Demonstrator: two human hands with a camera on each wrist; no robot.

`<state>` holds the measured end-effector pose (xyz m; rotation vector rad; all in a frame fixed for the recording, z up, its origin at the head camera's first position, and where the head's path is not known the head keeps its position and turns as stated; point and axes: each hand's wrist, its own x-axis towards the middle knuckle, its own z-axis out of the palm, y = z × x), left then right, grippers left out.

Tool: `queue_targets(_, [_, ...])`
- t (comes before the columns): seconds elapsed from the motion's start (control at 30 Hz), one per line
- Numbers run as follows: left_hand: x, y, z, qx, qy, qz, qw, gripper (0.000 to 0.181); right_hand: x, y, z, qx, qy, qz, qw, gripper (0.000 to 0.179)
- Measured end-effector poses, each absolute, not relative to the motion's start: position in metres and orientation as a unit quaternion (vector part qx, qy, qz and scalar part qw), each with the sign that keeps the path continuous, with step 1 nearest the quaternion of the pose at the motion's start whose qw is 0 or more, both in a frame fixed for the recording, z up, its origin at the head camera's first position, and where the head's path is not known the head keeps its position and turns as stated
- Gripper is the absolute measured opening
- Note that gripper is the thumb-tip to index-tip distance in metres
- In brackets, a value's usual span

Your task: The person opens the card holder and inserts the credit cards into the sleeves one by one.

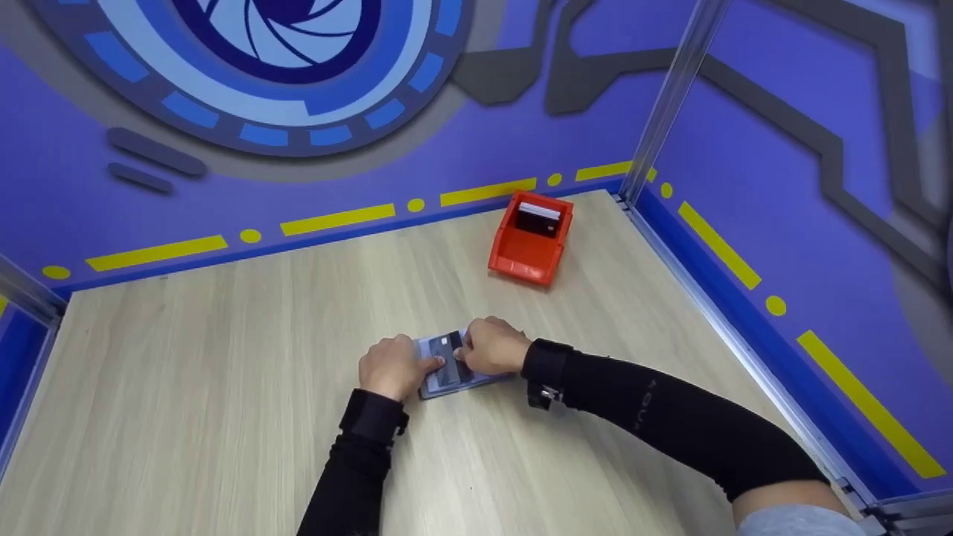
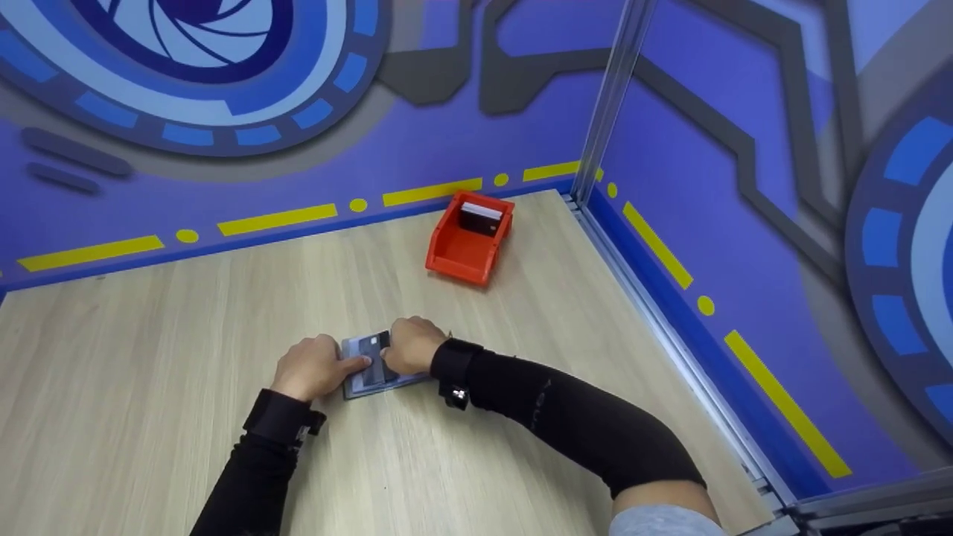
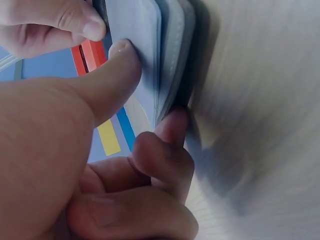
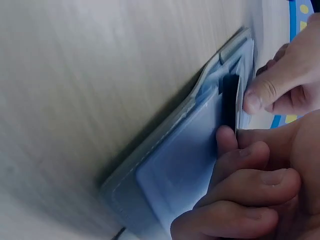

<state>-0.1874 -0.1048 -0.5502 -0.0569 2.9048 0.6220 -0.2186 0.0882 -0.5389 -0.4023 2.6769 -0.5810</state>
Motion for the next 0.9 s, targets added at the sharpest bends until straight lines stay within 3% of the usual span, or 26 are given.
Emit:
queue_targets(0.3, [-0.186,-0.104,-0.55,-0.006,0.972,0.218,0.09,0.056,-0.219,0.08,-0.533,-0.204,0.947,-0.138,0.205,0.043])
queue_targets(0.7, [-0.186,-0.108,-0.548,-0.015,0.972,0.215,0.088,0.05,-0.226,0.071,-0.535,-0.21,0.95,-0.127,0.193,0.045])
queue_targets(0.9, [-0.186,-0.103,-0.551,-0.019,0.972,0.219,0.087,0.045,-0.236,0.084,-0.524,-0.235,0.946,-0.135,0.177,0.031])
